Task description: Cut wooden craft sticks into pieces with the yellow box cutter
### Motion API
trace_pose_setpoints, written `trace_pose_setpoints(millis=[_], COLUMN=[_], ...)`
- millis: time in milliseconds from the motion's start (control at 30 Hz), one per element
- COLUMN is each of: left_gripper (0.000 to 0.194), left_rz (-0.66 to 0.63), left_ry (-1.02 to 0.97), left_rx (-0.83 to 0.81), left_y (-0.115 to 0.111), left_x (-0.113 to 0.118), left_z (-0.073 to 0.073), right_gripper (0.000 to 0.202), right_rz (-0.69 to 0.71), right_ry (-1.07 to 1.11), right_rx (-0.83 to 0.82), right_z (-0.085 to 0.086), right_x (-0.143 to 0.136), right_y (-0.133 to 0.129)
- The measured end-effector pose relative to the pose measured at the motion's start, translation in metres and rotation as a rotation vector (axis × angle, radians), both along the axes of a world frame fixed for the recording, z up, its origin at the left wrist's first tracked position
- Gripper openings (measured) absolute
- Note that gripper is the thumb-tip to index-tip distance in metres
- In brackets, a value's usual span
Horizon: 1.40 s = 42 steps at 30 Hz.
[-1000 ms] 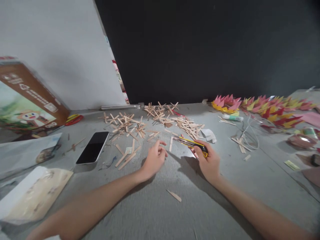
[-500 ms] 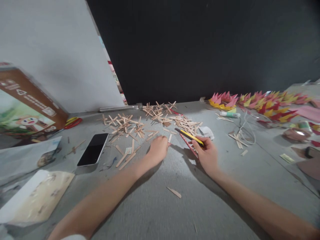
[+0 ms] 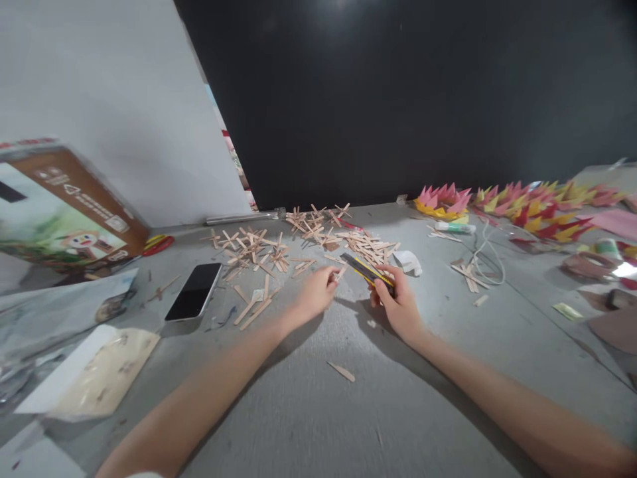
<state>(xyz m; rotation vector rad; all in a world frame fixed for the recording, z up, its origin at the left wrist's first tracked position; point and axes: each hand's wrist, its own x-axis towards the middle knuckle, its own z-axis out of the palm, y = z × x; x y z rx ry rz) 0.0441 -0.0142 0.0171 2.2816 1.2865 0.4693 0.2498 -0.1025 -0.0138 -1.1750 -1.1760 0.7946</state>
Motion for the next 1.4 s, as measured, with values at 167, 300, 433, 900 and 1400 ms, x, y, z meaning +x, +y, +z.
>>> trace_pose_setpoints(millis=[167,300,433,900,1400], left_gripper=[0.02,0.038,0.051,0.053,0.051], left_rz=[0.046,0.031,0.033,0.063,0.052], left_ry=[-0.707,-0.959,-1.059,-1.153,-1.115], left_rx=[-0.254,-0.421,-0.434,-0.409,-0.373], left_y=[-0.001,-0.01,-0.013,-0.015,-0.018], left_x=[0.001,0.001,0.0,0.002,0.0], left_z=[-0.022,-0.033,-0.035,-0.038,-0.032], right_gripper=[0.045,0.053,0.053,0.049,0.05], right_rz=[0.12,0.076,0.065,0.093,0.09], right_ry=[-0.384,-0.681,-0.776,-0.852,-0.859], right_rx=[0.131,0.231,0.246,0.185,0.148], right_z=[0.005,0.003,-0.002,0.003,0.001], right_x=[-0.003,-0.006,-0.007,-0.01,-0.01], right_y=[-0.015,-0.02,-0.02,-0.023,-0.023])
